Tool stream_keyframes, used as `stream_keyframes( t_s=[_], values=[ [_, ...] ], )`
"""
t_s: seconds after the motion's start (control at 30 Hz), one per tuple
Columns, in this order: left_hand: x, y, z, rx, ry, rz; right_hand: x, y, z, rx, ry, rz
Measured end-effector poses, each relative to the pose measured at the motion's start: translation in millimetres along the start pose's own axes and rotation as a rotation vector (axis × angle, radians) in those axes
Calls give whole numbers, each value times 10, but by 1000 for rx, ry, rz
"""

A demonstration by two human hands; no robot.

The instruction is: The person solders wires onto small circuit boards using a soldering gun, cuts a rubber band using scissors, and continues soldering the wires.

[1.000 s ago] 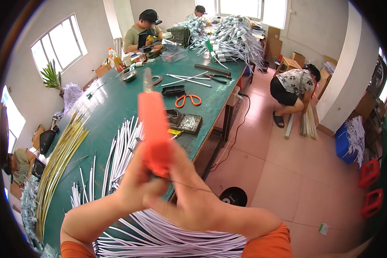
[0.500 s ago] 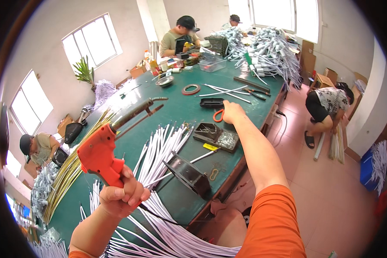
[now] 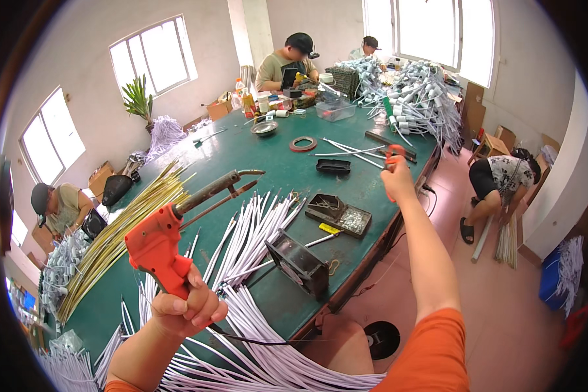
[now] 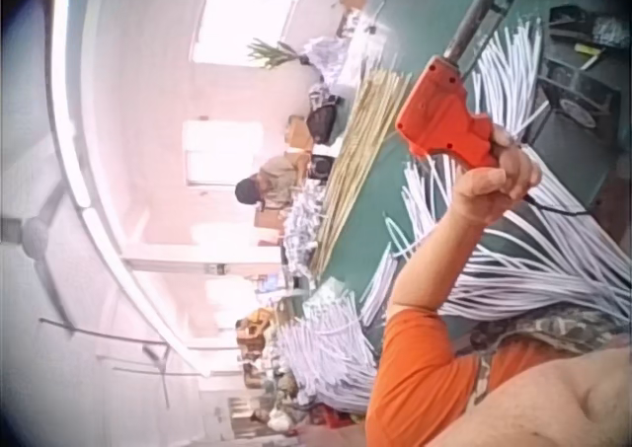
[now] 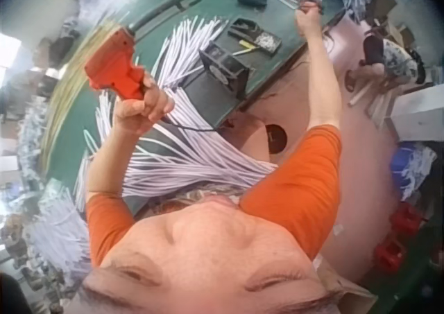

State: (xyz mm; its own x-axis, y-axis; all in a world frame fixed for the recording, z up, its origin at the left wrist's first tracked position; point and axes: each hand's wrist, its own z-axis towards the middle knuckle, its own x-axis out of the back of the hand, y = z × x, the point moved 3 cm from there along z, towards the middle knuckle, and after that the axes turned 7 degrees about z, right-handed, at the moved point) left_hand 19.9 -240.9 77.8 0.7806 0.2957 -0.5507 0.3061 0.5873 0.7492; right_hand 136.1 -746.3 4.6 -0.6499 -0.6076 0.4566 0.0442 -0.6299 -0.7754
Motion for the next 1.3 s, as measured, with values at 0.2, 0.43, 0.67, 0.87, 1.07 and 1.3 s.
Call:
stream_keyframes(
  t_s=[0.2, 0.43, 0.67, 0.87, 1.07, 1.3],
  values=[
    [-112, -18, -96, 17, -18, -1, 544, -1278, -1061, -242, -115, 1107],
    [-284, 38, -241, 102, 50, 93, 997, -2748, -1764, 606, -390, 366],
    [-457, 38, -379, 138, 24, 42, 1019, -3264, -1972, 1414, -175, -407],
    [-485, 33, -411, 140, -44, 29, 986, -3300, -2008, 1500, -168, -517],
    [-505, 14, -391, 170, -18, 33, 1003, -3263, -1950, 1517, -266, -594],
    [-564, 130, -421, 31, -82, 51, 1269, -3088, -1807, 1250, -170, -415]
  ],
)
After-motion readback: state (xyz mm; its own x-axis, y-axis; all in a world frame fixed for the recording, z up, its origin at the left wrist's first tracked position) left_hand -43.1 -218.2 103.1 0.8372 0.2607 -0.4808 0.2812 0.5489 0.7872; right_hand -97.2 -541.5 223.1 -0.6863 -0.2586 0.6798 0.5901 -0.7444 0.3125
